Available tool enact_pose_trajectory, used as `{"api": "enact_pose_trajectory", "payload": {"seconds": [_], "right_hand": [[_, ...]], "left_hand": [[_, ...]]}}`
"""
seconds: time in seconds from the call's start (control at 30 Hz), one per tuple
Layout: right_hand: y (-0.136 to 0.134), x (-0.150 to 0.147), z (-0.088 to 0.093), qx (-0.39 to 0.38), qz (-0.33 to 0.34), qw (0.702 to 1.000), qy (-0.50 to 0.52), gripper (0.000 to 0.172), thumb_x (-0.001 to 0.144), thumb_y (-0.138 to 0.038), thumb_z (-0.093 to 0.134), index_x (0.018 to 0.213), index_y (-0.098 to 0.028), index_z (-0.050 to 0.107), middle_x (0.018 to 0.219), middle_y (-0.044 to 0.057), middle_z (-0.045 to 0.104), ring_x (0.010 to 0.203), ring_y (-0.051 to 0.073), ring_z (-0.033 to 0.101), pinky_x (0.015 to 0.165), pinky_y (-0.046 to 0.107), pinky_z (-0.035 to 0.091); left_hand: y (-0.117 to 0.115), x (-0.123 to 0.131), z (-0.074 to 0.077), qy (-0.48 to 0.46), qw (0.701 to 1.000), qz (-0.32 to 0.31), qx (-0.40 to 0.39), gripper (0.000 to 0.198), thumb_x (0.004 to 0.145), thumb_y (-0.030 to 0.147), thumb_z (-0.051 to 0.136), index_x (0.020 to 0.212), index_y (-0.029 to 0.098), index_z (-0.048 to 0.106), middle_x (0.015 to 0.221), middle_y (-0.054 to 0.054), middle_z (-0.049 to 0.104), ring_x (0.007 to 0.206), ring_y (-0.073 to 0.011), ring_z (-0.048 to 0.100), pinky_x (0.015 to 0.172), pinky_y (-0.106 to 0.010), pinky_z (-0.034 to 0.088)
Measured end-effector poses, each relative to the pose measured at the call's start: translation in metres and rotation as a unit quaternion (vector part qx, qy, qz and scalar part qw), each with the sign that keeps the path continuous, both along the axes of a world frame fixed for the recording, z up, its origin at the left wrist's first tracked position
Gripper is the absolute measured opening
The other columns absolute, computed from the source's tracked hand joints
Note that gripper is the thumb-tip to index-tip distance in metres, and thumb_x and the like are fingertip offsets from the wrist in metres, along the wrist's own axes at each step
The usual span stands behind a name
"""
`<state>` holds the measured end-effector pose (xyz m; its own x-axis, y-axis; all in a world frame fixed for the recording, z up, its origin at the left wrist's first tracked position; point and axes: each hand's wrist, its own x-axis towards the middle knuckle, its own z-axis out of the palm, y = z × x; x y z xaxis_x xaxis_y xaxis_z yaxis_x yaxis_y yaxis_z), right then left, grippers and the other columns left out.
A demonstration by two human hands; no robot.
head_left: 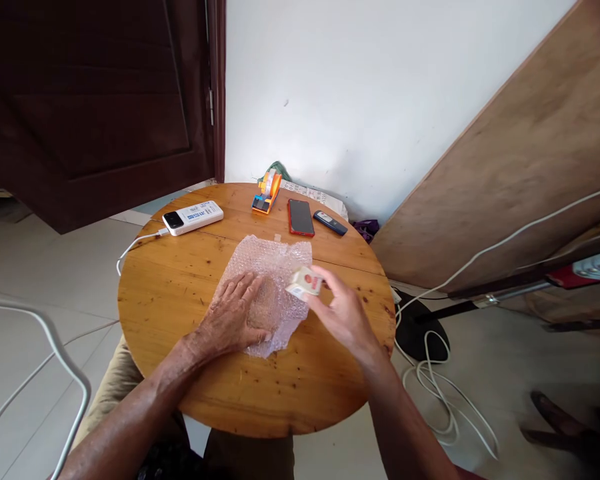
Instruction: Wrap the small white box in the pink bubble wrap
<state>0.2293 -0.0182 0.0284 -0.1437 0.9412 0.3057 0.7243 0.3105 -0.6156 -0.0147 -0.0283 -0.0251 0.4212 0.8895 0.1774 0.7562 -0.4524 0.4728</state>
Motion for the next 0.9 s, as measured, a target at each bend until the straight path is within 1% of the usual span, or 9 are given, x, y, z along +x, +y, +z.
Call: {"api": "enact_pose_trajectory", "payload": {"seconds": [0.1,0.17,0.23,0.3,0.43,0.53,0.67,0.77,0.9], "right_hand": [[0.0,0.044,-0.003,-0.031,-0.101,0.994,-0.035,0.048,0.082,-0.034,0.061,0.129,-0.023,0.059,0.125,0.01,0.068,0.113,0.03,0.064,0.1,0.048,0.048],[0.0,0.066,-0.009,-0.058,-0.121,0.988,-0.077,0.052,0.079,-0.033,0.06,0.129,-0.021,0.059,0.124,0.013,0.067,0.114,0.032,0.063,0.1,0.051,0.048],[-0.001,0.075,-0.011,-0.034,-0.133,0.985,-0.107,0.055,0.078,-0.036,0.06,0.131,-0.018,0.057,0.131,0.016,0.062,0.121,0.034,0.059,0.103,0.054,0.045],[-0.004,0.071,-0.006,0.027,-0.14,0.983,-0.113,0.054,0.08,-0.038,0.06,0.13,-0.019,0.058,0.138,0.017,0.057,0.128,0.035,0.053,0.108,0.055,0.041],[-0.018,0.033,0.023,0.112,-0.084,0.986,-0.086,0.034,0.088,-0.038,0.058,0.119,-0.026,0.066,0.137,0.011,0.059,0.126,0.031,0.056,0.108,0.052,0.042],[-0.029,-0.007,0.039,0.101,0.039,0.991,-0.079,0.029,0.093,-0.032,0.056,0.12,-0.028,0.065,0.135,0.009,0.06,0.125,0.029,0.056,0.106,0.051,0.045],[-0.033,-0.055,0.043,0.084,0.192,0.965,-0.155,0.026,0.093,-0.022,0.059,0.118,-0.022,0.064,0.134,0.01,0.061,0.121,0.028,0.057,0.102,0.048,0.046],[-0.032,-0.084,0.042,0.076,0.245,0.938,-0.232,0.02,0.094,-0.021,0.058,0.112,-0.017,0.065,0.123,0.012,0.066,0.116,0.028,0.058,0.099,0.047,0.045],[-0.036,-0.123,0.037,0.075,0.302,0.91,-0.272,0.018,0.095,-0.029,0.059,0.105,-0.019,0.069,0.118,0.013,0.068,0.116,0.031,0.057,0.106,0.052,0.036]], "left_hand": [[-0.003,0.002,0.003,0.041,0.999,0.002,0.004,0.102,0.07,0.065,0.072,0.152,0.017,0.035,0.16,-0.02,0.033,0.149,-0.0384,0.026,0.12,-0.054,0.019],[-0.003,0.004,0.003,0.056,0.998,-0.001,0.009,0.102,0.068,0.071,0.07,0.149,0.016,0.041,0.16,-0.023,0.03,0.149,-0.0406,0.024,0.12,-0.056,0.018],[-0.004,0.005,0.003,0.063,0.998,-0.005,0.019,0.102,0.066,0.076,0.068,0.146,0.017,0.046,0.16,-0.023,0.029,0.149,-0.0429,0.023,0.12,-0.057,0.017],[-0.005,0.006,0.003,0.067,0.997,-0.005,0.026,0.101,0.065,0.078,0.068,0.145,0.019,0.049,0.161,-0.022,0.029,0.148,-0.0447,0.023,0.12,-0.059,0.016],[-0.006,0.007,0.002,0.076,0.997,-0.004,0.029,0.1,0.066,0.076,0.068,0.146,0.02,0.046,0.161,-0.02,0.028,0.148,-0.0449,0.022,0.119,-0.06,0.016],[-0.005,0.007,0.0,0.084,0.996,-0.004,0.036,0.095,0.069,0.068,0.069,0.147,0.019,0.045,0.161,-0.02,0.027,0.149,-0.0448,0.021,0.12,-0.059,0.016],[-0.003,0.007,-0.008,0.054,0.998,0.003,0.04,0.086,0.075,0.05,0.066,0.149,0.016,0.039,0.161,-0.02,0.03,0.15,-0.0413,0.02,0.121,-0.056,0.018],[-0.009,0.015,-0.021,-0.001,0.996,0.09,-0.022,0.07,0.078,0.038,0.061,0.145,0.023,0.044,0.153,-0.012,0.043,0.145,-0.0388,0.031,0.118,-0.057,0.026],[-0.02,0.041,-0.039,-0.013,0.964,0.254,-0.075,0.046,0.086,0.034,0.048,0.129,0.017,0.057,0.124,-0.021,0.059,0.123,-0.05,0.049,0.092,-0.075,0.037]]}}
